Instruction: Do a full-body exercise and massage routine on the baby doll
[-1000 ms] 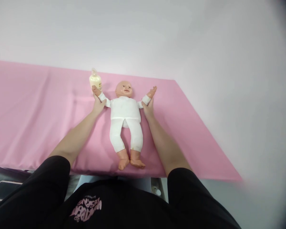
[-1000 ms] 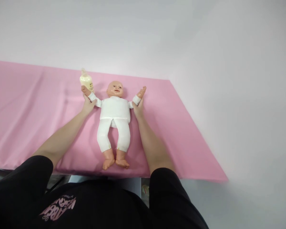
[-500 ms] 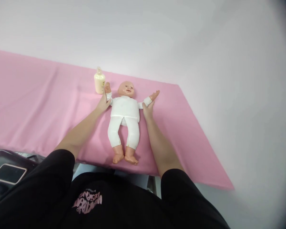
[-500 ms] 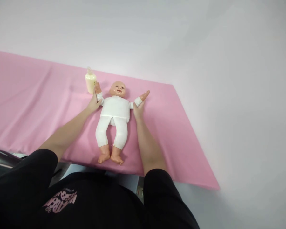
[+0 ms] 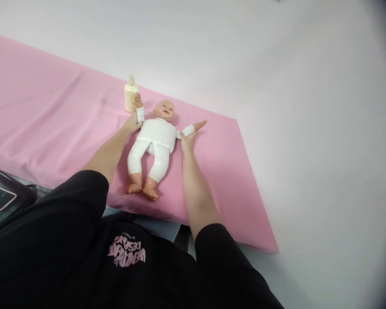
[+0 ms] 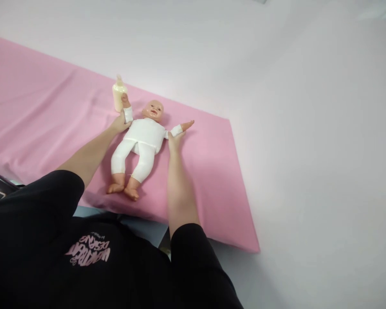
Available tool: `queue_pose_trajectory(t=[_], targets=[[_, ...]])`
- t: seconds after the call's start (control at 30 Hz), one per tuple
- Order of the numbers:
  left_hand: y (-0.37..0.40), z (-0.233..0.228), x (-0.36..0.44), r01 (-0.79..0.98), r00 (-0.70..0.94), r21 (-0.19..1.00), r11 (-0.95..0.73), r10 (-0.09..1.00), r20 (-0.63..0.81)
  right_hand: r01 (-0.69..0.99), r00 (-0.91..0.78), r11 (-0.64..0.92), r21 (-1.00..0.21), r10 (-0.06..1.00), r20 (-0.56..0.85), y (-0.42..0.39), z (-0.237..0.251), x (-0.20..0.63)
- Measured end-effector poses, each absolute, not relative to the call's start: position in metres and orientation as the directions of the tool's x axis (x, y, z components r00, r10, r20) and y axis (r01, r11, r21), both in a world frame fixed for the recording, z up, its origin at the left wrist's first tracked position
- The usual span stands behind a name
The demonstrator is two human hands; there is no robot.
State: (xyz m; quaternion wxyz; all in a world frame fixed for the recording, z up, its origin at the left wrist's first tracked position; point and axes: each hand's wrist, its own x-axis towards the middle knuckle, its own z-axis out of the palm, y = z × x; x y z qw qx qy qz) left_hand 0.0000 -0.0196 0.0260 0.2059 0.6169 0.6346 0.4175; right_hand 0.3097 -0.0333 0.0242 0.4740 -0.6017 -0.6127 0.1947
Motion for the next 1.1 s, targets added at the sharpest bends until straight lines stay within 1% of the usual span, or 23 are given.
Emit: queue_pose_trajectory(t=[0.1,0.17,0.27,0.33,0.4,0.5,0.6,0.7,0.87,1.0,1.1], targets=[[-0.021,0.028,0.0,0.638,-0.146,0.762,-0.109,0.955,0.259,0.56,0.151,0.218,-0.799,0.922,0.357,-0.032,0.023,0.307],[-0.02,0.027,-0.001,0.686,-0.117,0.717,-0.123,0.954,0.275,0.528,0.145,0.245,-0.813,0.917,0.371,-0.029,0.02,0.307],[-0.013,0.022,-0.005,0.754,-0.071,0.641,-0.144,0.952,0.298,0.385,0.159,0.282,-0.879,0.918,0.364,-0.021,0.013,0.307],[-0.008,0.017,-0.009,0.771,-0.053,0.615,-0.166,0.945,0.322,0.283,0.175,0.308,-0.908,0.914,0.365,-0.014,0.007,0.309],[-0.004,0.011,-0.014,0.769,-0.023,0.604,-0.209,0.935,0.353,0.227,0.188,0.342,-0.912,0.903,0.386,-0.008,0.0,0.31],[-0.001,0.006,-0.019,0.744,0.019,0.611,-0.27,0.923,0.384,0.242,0.16,0.386,-0.89,0.889,0.429,0.0,-0.01,0.312],[-0.001,0.004,-0.021,0.736,0.027,0.613,-0.287,0.917,0.398,0.266,0.153,0.397,-0.879,0.882,0.445,0.005,-0.016,0.313],[-0.003,0.004,-0.018,0.722,0.02,0.626,-0.296,0.912,0.41,0.23,0.181,0.399,-0.888,0.879,0.442,0.008,-0.019,0.315],[-0.011,0.008,-0.01,0.651,0.023,0.662,-0.371,0.882,0.472,0.2,0.177,0.366,-0.909,0.899,0.401,0.008,-0.02,0.316],[-0.017,0.012,-0.004,0.649,0.05,0.647,-0.401,0.871,0.489,0.191,0.177,0.362,-0.913,0.902,0.394,0.005,-0.019,0.318],[-0.021,0.018,0.0,0.646,0.082,0.636,-0.422,0.867,0.492,0.215,0.177,0.37,-0.904,0.896,0.408,0.001,-0.015,0.321]])
